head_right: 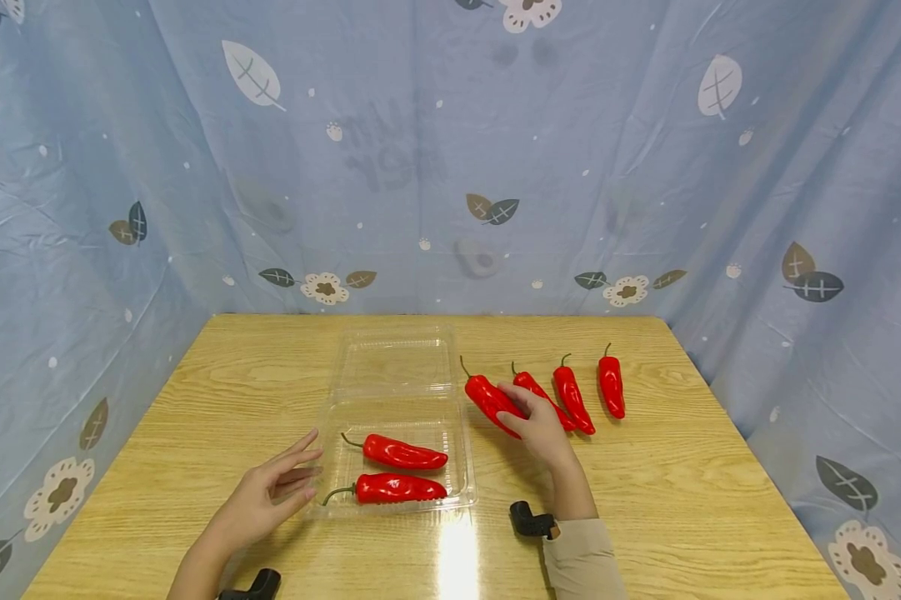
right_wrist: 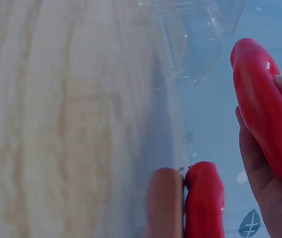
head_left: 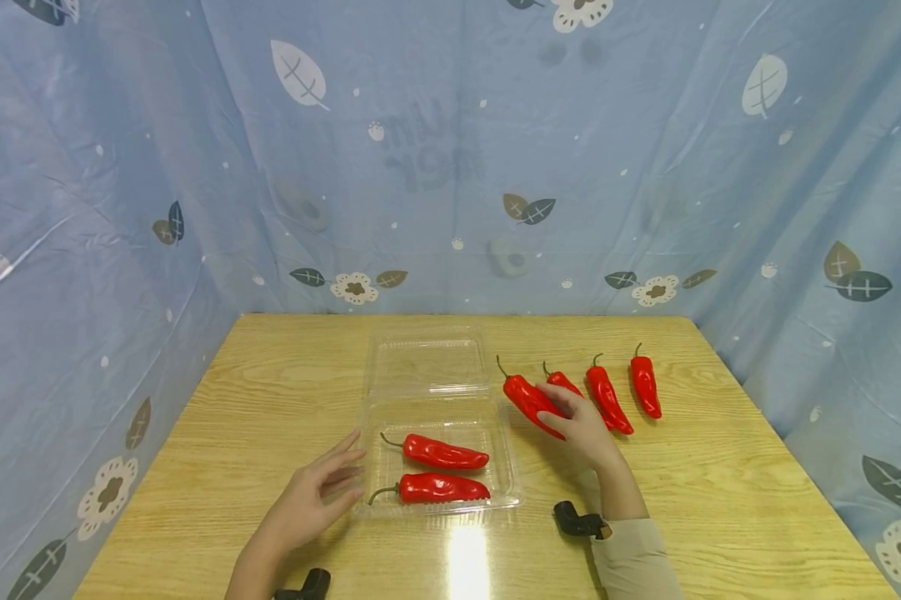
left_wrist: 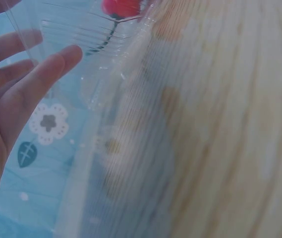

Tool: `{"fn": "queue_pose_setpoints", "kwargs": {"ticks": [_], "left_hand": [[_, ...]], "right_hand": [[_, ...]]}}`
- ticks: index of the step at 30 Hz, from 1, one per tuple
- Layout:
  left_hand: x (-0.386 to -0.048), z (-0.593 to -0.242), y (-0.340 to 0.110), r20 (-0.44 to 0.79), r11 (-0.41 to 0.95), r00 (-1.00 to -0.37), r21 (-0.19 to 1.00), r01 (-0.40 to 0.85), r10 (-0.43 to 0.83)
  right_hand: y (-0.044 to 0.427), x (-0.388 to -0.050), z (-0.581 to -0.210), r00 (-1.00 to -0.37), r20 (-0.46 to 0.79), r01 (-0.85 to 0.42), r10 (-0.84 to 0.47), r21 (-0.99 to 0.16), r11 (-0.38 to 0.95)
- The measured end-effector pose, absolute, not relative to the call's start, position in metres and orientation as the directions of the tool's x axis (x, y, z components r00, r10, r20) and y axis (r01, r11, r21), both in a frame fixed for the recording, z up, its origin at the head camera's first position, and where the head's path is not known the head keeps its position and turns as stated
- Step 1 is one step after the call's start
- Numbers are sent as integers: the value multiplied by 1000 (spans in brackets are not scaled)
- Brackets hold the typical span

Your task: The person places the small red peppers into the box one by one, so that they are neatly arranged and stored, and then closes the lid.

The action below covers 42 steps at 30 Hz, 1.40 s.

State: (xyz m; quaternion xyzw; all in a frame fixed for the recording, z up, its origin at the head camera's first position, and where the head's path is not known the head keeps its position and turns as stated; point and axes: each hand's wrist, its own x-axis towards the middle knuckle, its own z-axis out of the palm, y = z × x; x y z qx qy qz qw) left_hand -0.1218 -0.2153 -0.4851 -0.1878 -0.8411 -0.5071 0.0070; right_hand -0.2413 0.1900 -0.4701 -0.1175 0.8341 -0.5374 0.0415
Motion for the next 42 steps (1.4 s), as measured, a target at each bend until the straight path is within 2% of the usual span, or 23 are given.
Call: {"fn": "queue_pose_setpoints", "kwargs": {"ticks": [7,18,31,42], "left_hand": [[-123,-486,-216,206,414,-927,849,328,313],[-125,-485,-216,197,410,-928,853,322,317],[-125,-485,-217,195,396,-925,860,322,327],[-123,-487,-217,204,392,-927,861,323,316]], "right_hand": [[184,-237,-458,-958,99,-193,-267,-915,353],[156,-227,-445,-929,124,-256,-348,-896,364],[120,-227,-444,-855,139,-367,-500,-843,392],[98,-228,-446,-812,117,-396,-572,-830,393]]}}
